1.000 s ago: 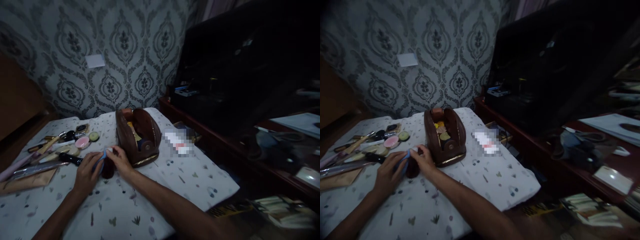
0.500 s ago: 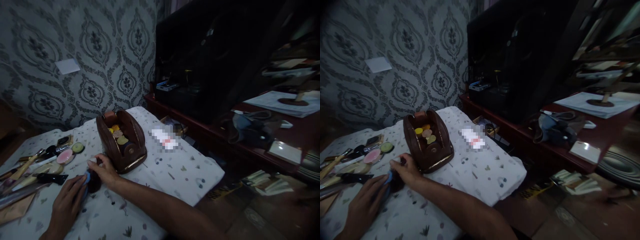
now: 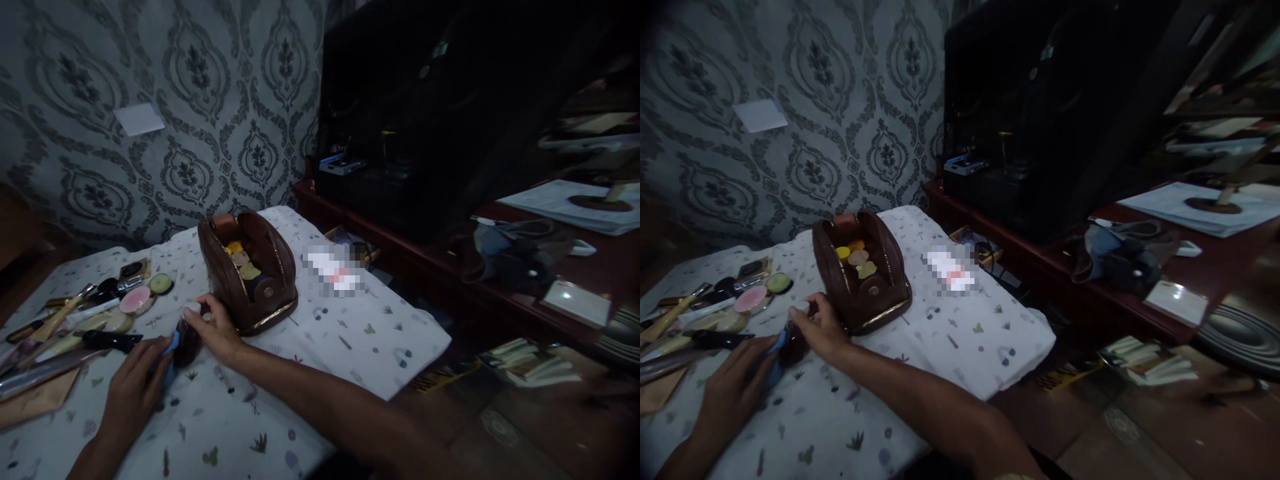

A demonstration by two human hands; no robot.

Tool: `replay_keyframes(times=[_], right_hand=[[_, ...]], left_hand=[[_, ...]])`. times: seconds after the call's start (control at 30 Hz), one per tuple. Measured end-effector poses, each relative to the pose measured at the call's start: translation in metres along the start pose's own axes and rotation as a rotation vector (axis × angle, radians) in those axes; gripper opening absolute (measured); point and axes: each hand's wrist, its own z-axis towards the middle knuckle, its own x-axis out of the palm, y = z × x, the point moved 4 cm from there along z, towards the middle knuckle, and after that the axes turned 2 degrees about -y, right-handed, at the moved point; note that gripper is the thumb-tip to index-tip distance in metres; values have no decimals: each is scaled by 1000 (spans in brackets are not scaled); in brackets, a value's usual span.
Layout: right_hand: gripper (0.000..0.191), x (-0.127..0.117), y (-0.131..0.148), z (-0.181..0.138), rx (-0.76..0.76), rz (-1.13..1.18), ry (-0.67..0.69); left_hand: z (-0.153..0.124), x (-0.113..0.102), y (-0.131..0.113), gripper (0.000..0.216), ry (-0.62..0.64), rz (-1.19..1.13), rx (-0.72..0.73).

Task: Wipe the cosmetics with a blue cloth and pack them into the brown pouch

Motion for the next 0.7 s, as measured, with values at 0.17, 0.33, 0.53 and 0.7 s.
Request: replay_keyframes(times=[0.17,0.33,0.53,0.7], right_hand=[[35,0,7,2,-64,-96,29],[32,-1,22,1,-210,-261,133],[34,-4,24,-3,-264,-321,212],[27,-5,23,-11,-315,-368,196]], left_hand=[[-3,0,7,23,23,-42,-88],[-4,1,9,21,37,-88,-118],[-1,3,13,23,51,-185,-227],[-1,2,20,25,36,-259,-308]])
